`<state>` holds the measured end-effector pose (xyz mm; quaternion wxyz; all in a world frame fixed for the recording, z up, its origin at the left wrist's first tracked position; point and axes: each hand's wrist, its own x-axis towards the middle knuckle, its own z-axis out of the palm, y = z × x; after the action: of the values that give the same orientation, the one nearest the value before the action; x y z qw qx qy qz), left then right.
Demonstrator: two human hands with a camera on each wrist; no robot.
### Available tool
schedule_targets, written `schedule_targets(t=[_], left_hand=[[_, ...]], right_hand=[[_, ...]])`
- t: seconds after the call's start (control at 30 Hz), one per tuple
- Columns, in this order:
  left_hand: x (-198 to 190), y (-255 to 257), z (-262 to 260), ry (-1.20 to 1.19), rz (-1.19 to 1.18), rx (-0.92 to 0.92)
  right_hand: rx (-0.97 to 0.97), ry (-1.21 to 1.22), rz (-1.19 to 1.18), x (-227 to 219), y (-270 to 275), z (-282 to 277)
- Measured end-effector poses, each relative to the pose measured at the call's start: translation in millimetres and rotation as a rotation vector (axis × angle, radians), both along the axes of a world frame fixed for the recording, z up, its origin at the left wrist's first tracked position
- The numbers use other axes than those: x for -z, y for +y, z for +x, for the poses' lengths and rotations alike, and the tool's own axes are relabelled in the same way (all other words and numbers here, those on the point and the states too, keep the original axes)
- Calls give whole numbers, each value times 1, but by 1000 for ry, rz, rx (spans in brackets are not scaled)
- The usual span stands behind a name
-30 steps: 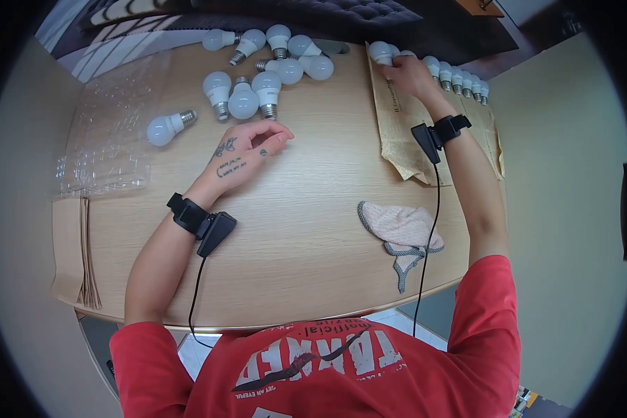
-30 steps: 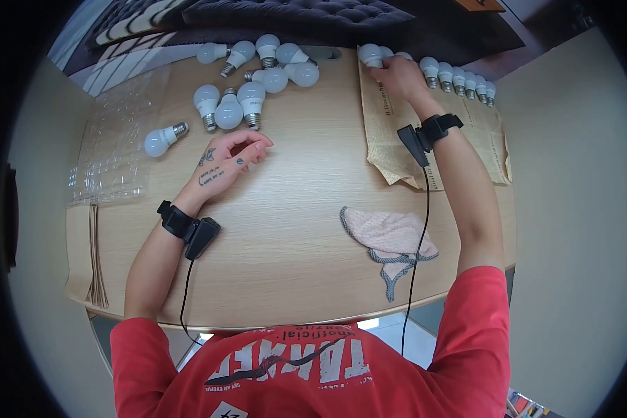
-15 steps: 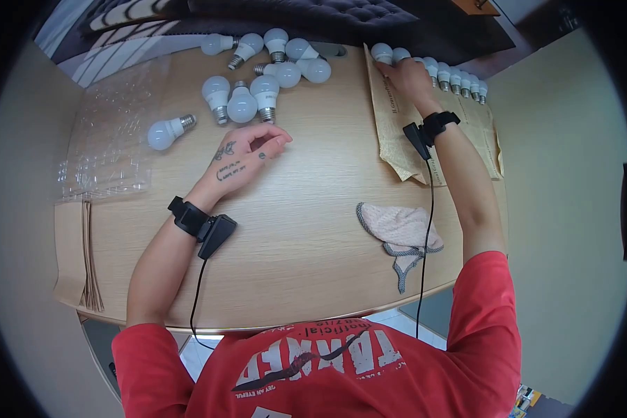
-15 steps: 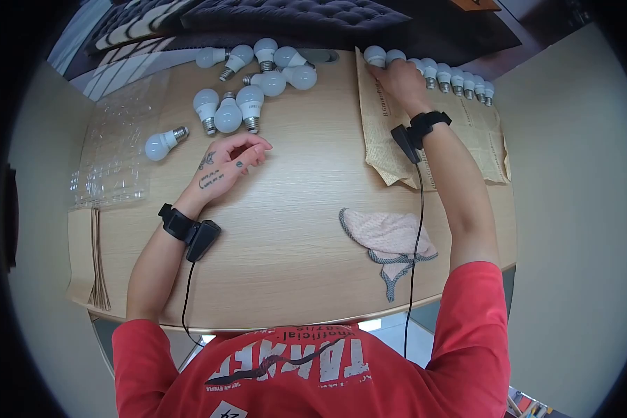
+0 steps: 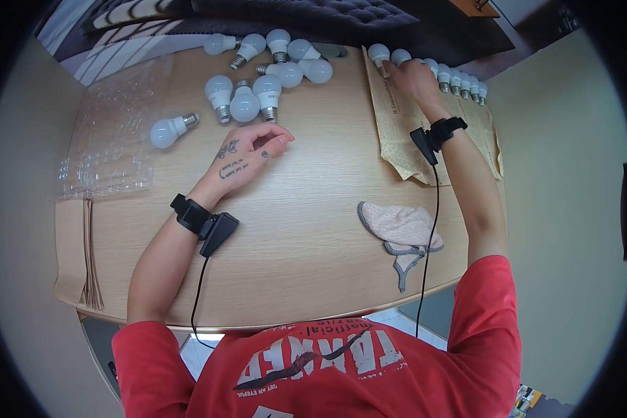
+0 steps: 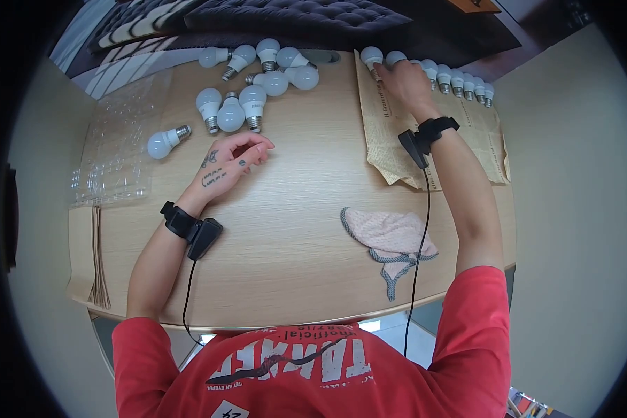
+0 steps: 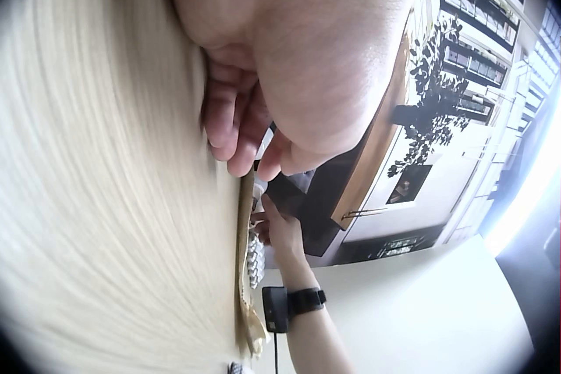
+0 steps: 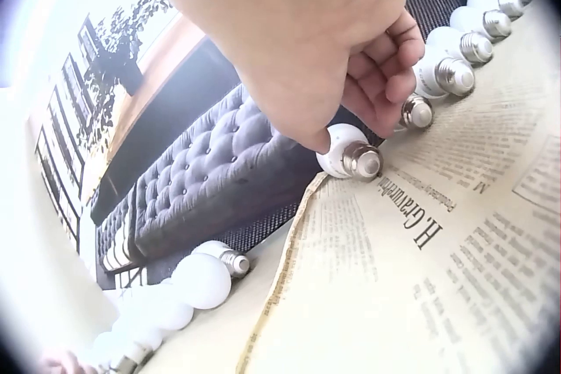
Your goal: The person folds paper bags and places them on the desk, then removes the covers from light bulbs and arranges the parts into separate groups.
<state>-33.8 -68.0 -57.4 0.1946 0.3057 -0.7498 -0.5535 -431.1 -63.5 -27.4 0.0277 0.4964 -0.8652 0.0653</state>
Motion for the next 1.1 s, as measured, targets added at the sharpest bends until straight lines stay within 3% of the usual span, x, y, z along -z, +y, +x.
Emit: schedule_targets(t=[0.13, 0.33, 0.53, 0.63, 0.93, 1.1], left_hand=[[1, 0, 0, -1, 11, 2], [0, -1, 1, -17, 3, 12], [0, -1, 1, -10, -6, 11], [0, -1, 0, -3, -5, 6], [5, -3, 1, 35, 6, 20], [4, -2, 0, 46, -2, 23]], right_hand=[[-2, 48, -15, -10, 4, 9], [-172, -4, -133, -37, 8, 54], [-539, -70, -212, -34, -5, 95], [-624, -129, -152, -36, -9, 119], [-1000, 23, -251, 1, -43, 148], [-879, -40, -187, -10, -31, 159]])
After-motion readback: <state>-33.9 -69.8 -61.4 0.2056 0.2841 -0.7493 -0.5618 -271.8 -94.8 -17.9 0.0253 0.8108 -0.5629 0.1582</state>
